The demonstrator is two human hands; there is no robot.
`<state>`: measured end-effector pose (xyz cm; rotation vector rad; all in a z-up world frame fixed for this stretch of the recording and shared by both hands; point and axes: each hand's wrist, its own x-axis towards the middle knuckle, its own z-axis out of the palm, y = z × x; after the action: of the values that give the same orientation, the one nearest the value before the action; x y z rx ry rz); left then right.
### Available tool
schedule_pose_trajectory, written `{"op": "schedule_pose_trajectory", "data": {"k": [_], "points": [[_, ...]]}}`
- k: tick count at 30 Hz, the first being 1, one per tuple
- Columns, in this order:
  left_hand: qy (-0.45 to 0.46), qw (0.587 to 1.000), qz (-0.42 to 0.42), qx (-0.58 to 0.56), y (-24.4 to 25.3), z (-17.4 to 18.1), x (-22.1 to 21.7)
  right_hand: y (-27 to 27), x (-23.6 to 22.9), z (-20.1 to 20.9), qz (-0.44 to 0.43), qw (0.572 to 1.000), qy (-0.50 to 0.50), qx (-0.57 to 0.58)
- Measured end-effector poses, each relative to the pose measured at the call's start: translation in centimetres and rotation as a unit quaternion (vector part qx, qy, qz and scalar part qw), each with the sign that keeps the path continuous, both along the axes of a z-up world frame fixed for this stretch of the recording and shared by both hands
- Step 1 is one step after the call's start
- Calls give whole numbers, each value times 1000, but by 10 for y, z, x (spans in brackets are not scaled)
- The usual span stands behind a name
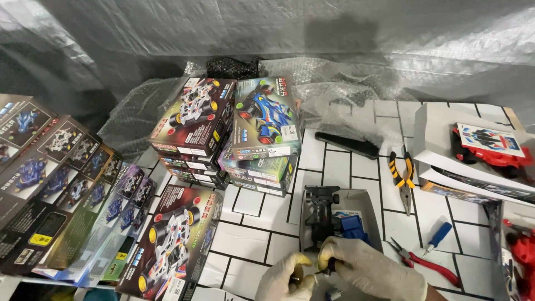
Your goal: The person assembles a remote-controlled vehicle on a tiled work surface. They use a screwdriver to tighten screws on the black chassis and attach wheels to the axle. The workspace is surrounded by product boxes and tools.
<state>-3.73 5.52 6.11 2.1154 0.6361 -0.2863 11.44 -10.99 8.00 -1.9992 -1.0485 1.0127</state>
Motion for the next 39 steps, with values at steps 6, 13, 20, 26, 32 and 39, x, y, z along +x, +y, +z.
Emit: {"op": "schedule_pose_trajectory", "data": {"k": [6,13,20,26,32,39], "points": [[-17,990,101,-95,-5,-30,2,-4,7,-8,27,997,-67,40],[-142,647,507,-551,-3,-43,33,-10,21,-57,85,959,-269,3],[-47,614,566,-548,-9,4,26,-9,5,-22,-18,898,-391,201],[-84,558,516,-645,-25,27,35,-10,-12,-9,196,850,-461,162],[-227,973,-24,-33,-16,-31,3,-4,-24,14,205,769,-577,185],[-264,964,30,20,-35,-27,2,-8,-26,42,194,769,-576,201]]}}
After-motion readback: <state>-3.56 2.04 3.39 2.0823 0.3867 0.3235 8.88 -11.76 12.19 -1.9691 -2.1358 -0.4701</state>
